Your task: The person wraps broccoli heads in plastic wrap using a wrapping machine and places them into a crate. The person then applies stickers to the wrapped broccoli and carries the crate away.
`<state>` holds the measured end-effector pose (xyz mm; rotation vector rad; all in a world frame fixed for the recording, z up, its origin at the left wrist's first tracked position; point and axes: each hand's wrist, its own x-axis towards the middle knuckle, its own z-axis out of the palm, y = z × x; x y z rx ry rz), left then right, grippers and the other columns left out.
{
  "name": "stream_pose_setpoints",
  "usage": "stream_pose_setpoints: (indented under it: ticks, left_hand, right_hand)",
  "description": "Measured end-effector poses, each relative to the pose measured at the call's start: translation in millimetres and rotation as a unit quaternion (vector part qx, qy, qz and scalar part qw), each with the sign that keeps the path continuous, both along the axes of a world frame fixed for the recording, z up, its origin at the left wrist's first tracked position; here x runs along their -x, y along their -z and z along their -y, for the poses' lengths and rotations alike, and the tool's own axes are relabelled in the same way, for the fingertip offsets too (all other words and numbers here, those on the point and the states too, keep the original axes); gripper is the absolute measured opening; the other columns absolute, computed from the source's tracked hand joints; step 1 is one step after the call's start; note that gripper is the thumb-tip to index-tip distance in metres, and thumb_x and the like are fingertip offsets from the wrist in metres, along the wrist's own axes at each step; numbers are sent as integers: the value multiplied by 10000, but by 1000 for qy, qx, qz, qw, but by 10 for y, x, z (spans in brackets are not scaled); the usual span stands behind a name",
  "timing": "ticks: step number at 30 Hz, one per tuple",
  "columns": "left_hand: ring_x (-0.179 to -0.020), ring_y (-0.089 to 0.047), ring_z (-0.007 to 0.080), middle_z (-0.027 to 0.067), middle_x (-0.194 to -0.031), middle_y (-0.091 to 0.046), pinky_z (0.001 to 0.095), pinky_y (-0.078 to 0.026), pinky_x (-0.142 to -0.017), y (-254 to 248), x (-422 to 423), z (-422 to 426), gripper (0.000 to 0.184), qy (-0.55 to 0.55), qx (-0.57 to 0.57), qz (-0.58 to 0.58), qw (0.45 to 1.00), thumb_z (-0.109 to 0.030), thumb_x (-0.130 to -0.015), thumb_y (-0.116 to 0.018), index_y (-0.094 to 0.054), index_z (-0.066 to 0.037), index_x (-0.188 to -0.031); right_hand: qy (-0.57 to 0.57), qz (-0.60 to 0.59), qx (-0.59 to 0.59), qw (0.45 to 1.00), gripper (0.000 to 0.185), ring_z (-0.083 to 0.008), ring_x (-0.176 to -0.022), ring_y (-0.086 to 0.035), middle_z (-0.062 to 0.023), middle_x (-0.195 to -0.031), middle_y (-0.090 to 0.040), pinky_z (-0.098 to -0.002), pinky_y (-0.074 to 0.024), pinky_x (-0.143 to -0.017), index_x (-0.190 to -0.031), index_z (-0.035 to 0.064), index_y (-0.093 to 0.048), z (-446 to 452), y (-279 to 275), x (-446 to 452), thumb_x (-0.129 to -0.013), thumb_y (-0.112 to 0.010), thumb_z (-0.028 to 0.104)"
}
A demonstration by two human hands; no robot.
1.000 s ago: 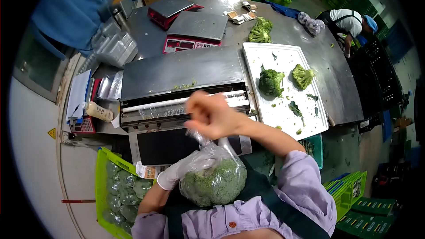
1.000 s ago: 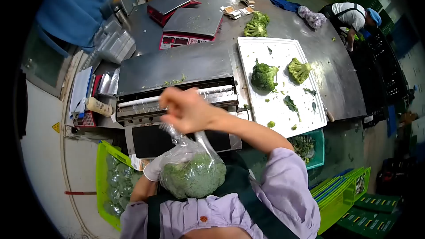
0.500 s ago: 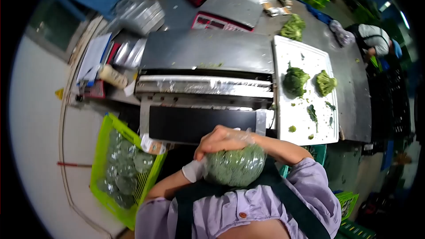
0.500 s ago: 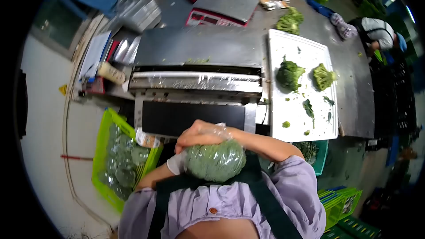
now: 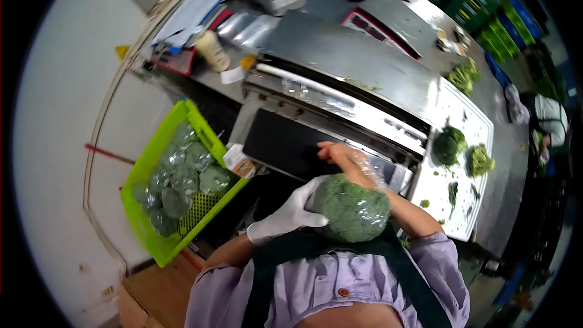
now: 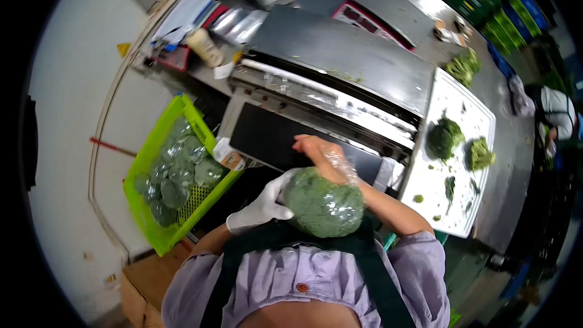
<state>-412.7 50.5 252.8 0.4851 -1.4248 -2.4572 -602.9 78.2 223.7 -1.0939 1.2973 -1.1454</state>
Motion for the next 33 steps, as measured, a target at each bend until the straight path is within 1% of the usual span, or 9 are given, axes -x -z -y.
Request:
stream_pose_setpoints:
  ticks: [4,6,10,15,18,22,29,30,33]
  left_hand:
    - [-1177,-438,185,110,-1264,-473,322,-314,-1024,34,-124,-18,774,-102,70,-54,991,-228,-717,-723,-331,19,-1337]
    - [-1169,-443,180,99,-1252,-492,319,-314,-1021,78,-252,-17,728,-140,30,-29,989,-222,-727,-713,-367,5,-1326]
    - [-1146,-447,158,73,-1229,-501,305,-327,-1002,299,-338,-73,673,-222,-75,-80,969,-187,-770,-671,-361,8,-1335]
    - [-1192,-427,166,84,-1307,-446,303,-328,-1010,349,-577,22,705,-281,-119,-54,951,-247,-756,-610,-338,15,-1351]
    - [-1101,-484,184,82,-1189,-526,325,-396,-941,381,-990,184,566,-414,-67,-63,906,-259,-766,-525,-454,-6,-1267]
    - [-1031,-545,198,101,-1131,-572,329,-431,-902,480,-2148,427,529,-622,-80,63,777,-267,-801,-529,-474,25,-1238]
    - [-956,-580,166,125,-1110,-612,283,-450,-856,1882,-4008,463,627,-475,109,471,735,-153,-741,-724,-454,87,-1253]
    - [-1022,-554,184,140,-1177,-577,290,-417,-907,1626,-3829,533,692,-457,16,457,763,-190,-738,-731,-415,92,-1286]
    - [-1012,-525,151,97,-1152,-568,278,-405,-903,2136,-4008,650,613,-460,-12,411,787,-165,-771,-697,-433,61,-1277]
  right_hand:
    - [34,126,-69,989,484,-230,-1021,-567,-159,-1118,-589,-382,-442,-897,-1139,-45,-546,180,13,269,-953,-410,382]
    - [54,267,128,954,574,-289,-1057,-563,-210,-1126,-578,-424,-423,-934,-1175,-77,-511,202,-144,364,-933,-398,431]
    - [-239,41,85,966,780,-356,-1087,-545,-262,-1098,-587,-426,-367,-992,-1144,-104,-541,232,-379,11,-847,-426,608]
    - [-171,125,6,977,826,-332,-1118,-523,-240,-1162,-557,-413,-363,-989,-1230,-93,-469,495,-393,-369,-824,-476,626]
    - [-80,53,93,991,750,-291,-1174,-487,-224,-1224,-520,-402,-347,-1009,-1263,-77,-441,737,-318,-537,-875,-458,564]
    - [-72,5,27,997,472,-257,-1082,-563,-196,-1152,-576,-355,-412,-958,-1236,-76,-470,746,-317,-554,-896,-580,233]
    - [-95,52,-112,988,449,-216,-879,-645,-123,-1071,-623,-269,-496,-753,-1241,-46,-462,572,-5,-553,-849,-634,91]
    - [-104,33,-111,988,458,-232,-860,-653,-121,-1058,-630,-287,-500,-743,-1236,-40,-464,556,24,-569,-850,-642,132]
    - [-97,34,-150,983,406,-190,-842,-650,-119,-1068,-621,-244,-493,-737,-1221,-55,-475,522,43,-665,-853,-617,39]
